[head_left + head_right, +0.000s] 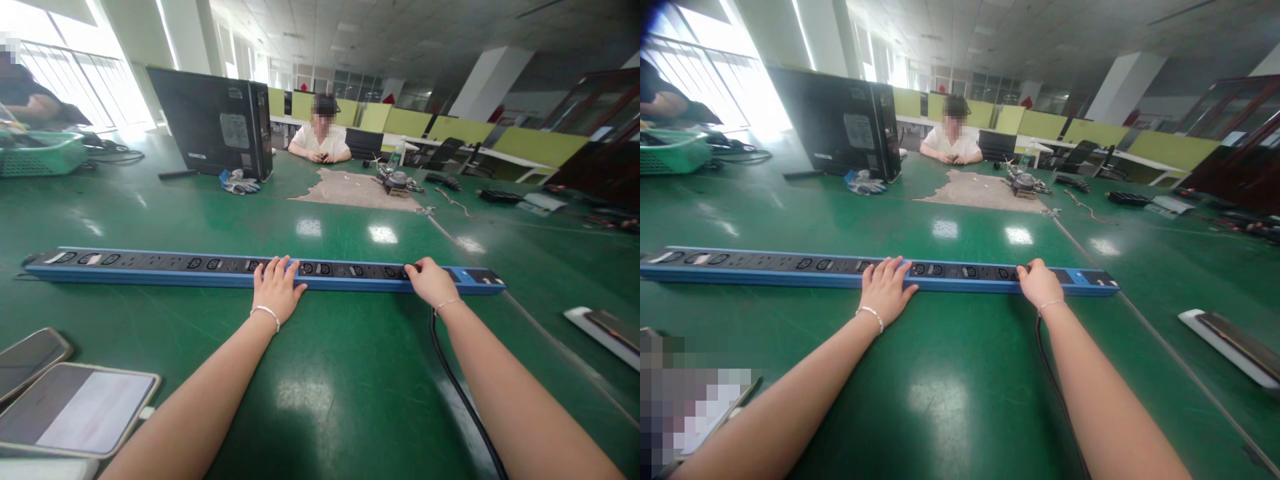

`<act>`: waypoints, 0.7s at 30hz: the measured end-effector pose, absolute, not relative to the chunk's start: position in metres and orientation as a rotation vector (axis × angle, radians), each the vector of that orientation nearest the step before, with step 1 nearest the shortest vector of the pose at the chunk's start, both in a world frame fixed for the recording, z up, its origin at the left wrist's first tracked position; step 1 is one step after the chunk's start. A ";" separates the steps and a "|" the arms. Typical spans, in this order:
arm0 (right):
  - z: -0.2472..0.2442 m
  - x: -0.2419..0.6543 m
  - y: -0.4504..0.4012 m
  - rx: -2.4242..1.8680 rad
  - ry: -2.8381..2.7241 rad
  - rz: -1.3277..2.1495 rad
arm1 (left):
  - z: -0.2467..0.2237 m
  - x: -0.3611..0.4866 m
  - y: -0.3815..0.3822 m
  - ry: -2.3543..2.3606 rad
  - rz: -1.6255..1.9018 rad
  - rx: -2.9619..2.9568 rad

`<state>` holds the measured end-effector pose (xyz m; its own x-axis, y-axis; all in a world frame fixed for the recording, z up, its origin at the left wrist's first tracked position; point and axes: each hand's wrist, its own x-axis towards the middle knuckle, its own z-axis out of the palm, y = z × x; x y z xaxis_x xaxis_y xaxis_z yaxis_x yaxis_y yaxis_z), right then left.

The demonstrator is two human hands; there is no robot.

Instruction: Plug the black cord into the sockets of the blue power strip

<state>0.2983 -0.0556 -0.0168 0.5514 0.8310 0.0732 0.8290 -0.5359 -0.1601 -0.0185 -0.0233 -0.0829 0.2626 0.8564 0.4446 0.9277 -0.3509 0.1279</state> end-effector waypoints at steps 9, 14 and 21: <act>-0.021 0.288 -0.062 -2.630 -1.362 0.016 | -0.082 -0.019 -0.024 -1.690 -0.666 -2.372; -0.021 0.284 -0.063 -2.657 -1.331 -0.023 | -0.082 -0.019 -0.024 -1.685 -0.672 -2.363; -0.024 0.279 -0.065 -2.630 -1.288 -0.012 | -0.082 -0.019 -0.024 -1.675 -0.694 -2.361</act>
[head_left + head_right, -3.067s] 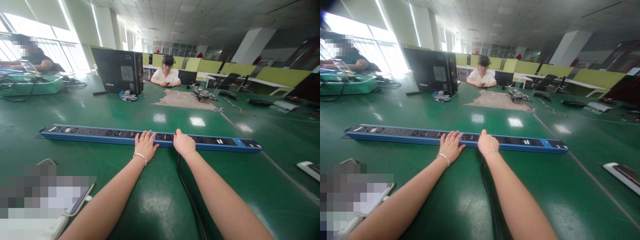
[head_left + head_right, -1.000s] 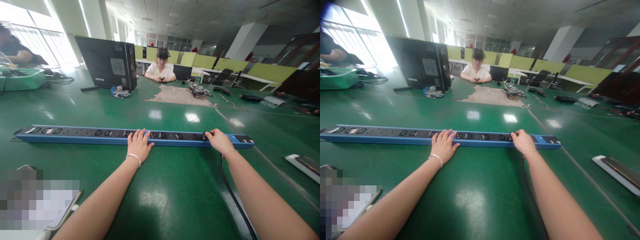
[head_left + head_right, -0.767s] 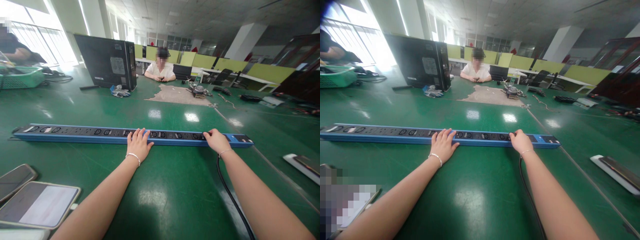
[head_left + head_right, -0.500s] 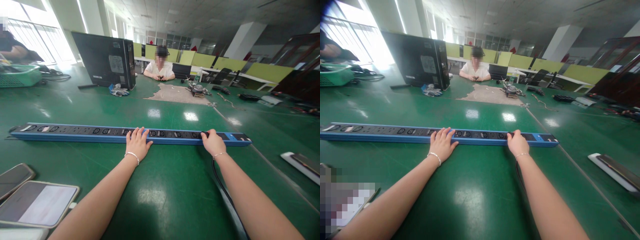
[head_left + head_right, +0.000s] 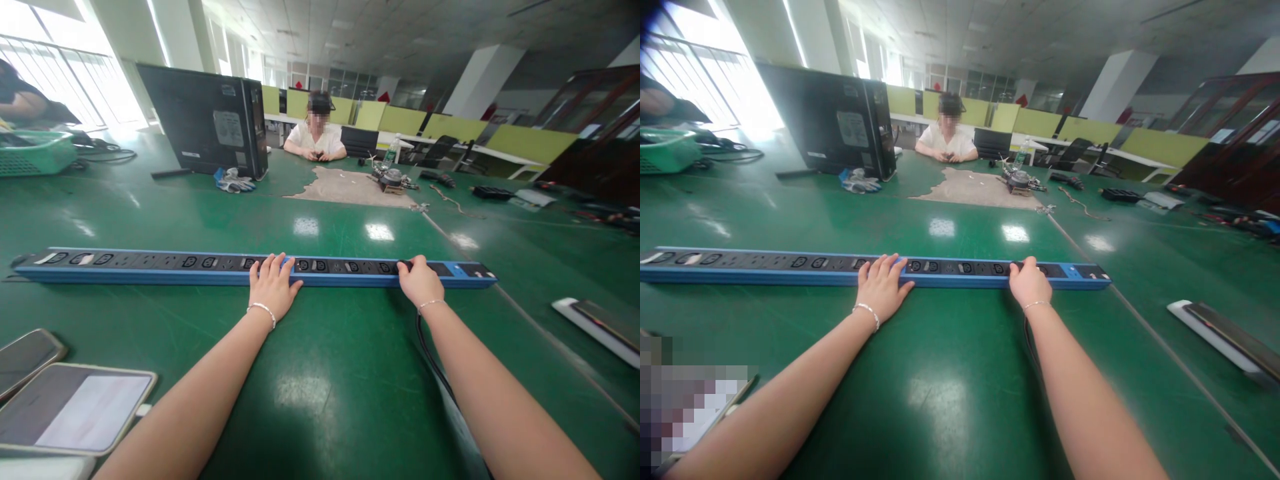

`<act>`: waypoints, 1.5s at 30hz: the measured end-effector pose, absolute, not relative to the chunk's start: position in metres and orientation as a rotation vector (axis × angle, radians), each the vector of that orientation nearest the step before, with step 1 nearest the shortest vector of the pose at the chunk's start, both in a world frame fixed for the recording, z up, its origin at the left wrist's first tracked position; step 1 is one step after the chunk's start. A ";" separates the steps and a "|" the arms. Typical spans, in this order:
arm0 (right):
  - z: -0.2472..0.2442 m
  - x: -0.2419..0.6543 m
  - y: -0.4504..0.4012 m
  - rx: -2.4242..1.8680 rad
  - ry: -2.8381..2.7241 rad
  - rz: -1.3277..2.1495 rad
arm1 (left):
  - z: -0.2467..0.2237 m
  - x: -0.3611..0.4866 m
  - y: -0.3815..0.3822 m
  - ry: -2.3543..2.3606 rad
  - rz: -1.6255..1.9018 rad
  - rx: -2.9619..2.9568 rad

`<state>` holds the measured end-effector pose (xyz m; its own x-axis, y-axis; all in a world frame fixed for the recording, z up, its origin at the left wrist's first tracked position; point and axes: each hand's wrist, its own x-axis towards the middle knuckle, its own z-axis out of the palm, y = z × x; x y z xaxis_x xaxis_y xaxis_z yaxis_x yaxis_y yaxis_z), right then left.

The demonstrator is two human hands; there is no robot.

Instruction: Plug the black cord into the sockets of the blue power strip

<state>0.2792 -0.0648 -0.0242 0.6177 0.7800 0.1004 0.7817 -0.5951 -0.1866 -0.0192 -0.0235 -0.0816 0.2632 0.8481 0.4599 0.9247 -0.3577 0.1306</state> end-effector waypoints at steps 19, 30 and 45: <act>-0.024 0.285 -0.061 -2.595 -1.293 0.071 | -0.086 -0.019 -0.022 -1.677 -0.665 -2.348; -0.002 0.288 -0.068 -2.436 -1.197 -0.115 | -0.081 -0.018 -0.024 -1.677 -0.679 -2.378; -0.017 0.408 -0.088 -2.569 -1.118 -0.038 | -0.083 -0.019 -0.022 -1.676 -0.671 -2.370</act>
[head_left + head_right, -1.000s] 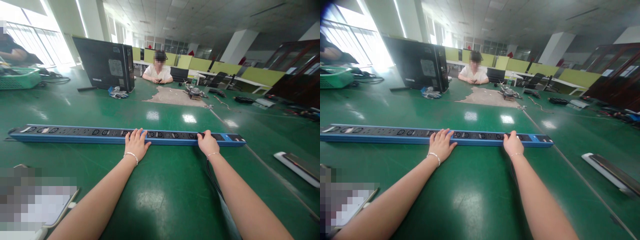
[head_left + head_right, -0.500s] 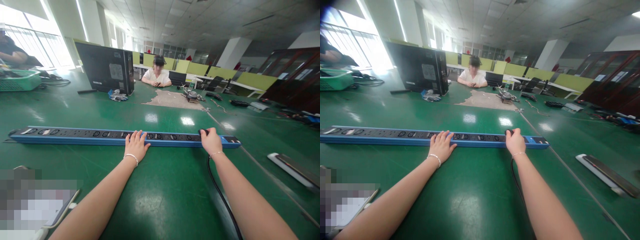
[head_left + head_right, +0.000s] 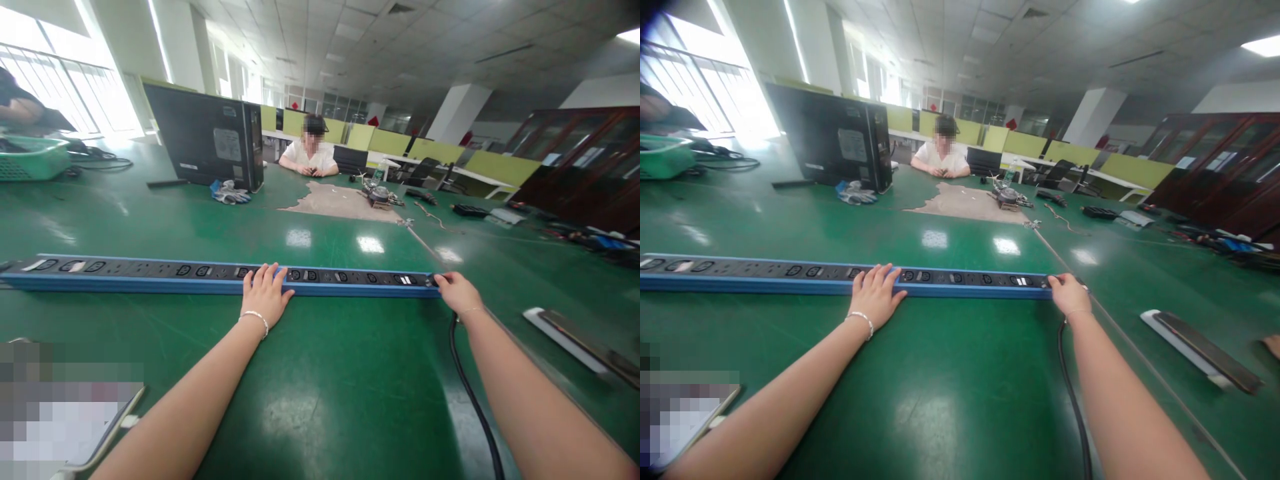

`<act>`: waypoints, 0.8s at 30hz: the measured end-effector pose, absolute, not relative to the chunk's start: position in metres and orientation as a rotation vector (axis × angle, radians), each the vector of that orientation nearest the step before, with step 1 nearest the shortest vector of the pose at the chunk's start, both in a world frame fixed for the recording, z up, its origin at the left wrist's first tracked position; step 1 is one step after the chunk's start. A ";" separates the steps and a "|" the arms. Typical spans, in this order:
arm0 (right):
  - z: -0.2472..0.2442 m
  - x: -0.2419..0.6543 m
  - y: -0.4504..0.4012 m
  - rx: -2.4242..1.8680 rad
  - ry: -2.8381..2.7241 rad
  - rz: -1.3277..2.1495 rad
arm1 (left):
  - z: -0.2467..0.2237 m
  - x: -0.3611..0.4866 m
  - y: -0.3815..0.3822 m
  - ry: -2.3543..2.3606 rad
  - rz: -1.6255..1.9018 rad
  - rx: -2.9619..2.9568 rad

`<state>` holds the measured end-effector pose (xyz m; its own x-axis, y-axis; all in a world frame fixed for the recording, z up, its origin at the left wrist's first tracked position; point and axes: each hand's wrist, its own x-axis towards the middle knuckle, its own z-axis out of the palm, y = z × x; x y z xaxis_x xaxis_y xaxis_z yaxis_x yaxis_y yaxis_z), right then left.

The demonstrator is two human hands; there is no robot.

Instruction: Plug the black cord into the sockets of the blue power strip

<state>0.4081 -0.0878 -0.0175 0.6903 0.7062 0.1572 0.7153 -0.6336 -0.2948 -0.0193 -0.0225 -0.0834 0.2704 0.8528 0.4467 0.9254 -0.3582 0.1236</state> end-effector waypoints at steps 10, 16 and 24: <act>-0.014 0.406 -0.074 -2.657 -1.223 -0.080 | -0.084 -0.020 -0.022 -1.667 -0.662 -2.355; -0.017 0.407 -0.071 -2.678 -1.251 -0.063 | -0.083 -0.019 -0.023 -1.669 -0.661 -2.357; -0.026 0.403 -0.075 -2.643 -1.215 -0.136 | -0.083 -0.019 -0.023 -1.693 -0.648 -2.357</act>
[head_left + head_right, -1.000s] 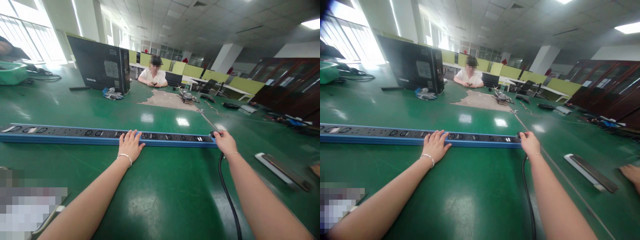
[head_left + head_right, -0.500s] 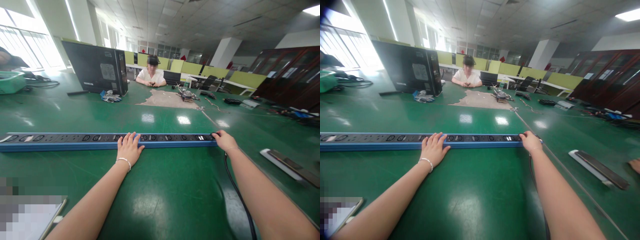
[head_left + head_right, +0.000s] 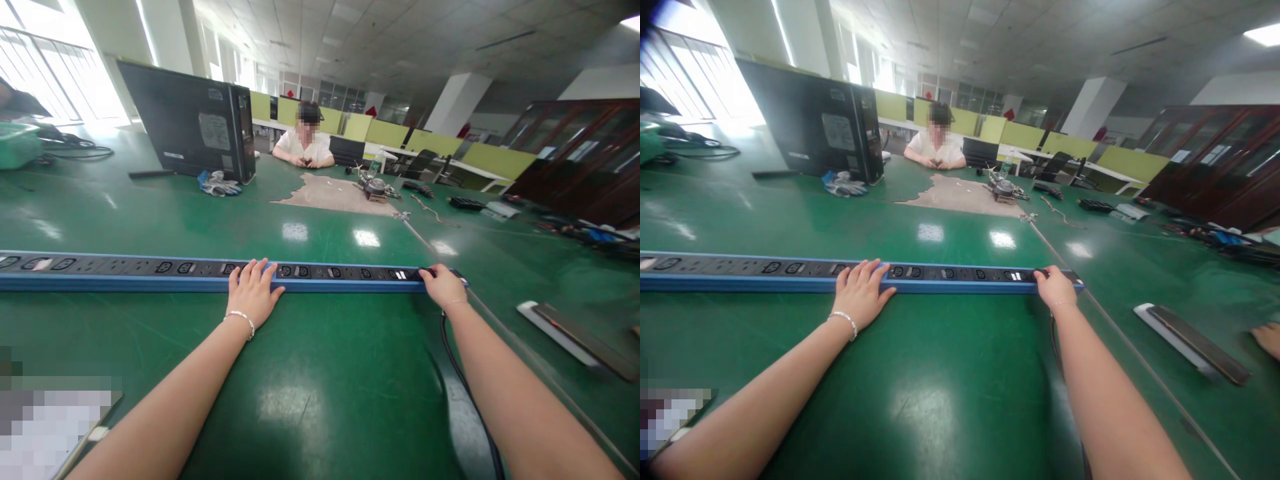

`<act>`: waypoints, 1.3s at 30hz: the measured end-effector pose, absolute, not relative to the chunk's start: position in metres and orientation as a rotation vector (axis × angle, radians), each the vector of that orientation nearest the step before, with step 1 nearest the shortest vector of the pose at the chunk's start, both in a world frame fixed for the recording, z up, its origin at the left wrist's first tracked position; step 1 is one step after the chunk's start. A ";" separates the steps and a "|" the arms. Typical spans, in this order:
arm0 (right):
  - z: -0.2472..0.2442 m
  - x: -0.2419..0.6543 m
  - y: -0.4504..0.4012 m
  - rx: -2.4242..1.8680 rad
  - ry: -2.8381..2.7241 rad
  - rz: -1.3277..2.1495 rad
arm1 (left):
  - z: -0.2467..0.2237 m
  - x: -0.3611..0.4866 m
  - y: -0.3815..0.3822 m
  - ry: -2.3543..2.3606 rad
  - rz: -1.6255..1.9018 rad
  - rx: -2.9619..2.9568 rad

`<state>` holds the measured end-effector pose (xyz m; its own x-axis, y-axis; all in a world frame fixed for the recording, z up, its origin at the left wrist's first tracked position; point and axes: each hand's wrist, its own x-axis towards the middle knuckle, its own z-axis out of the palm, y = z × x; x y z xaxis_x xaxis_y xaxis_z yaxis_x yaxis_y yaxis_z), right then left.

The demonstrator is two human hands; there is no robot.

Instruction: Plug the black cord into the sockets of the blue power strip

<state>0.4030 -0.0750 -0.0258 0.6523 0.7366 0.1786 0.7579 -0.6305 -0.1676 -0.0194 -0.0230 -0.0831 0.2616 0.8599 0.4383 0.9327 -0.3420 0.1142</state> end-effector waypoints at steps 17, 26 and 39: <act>-0.035 0.408 -0.073 -2.579 -1.139 -0.064 | -0.080 -0.020 -0.024 -1.669 -0.598 -2.334; -0.038 0.404 -0.074 -2.588 -1.103 -0.067 | -0.083 -0.021 -0.022 -1.652 -0.606 -2.335; -0.029 0.392 -0.078 -2.610 -1.096 -0.022 | -0.082 -0.021 -0.023 -1.660 -0.614 -2.332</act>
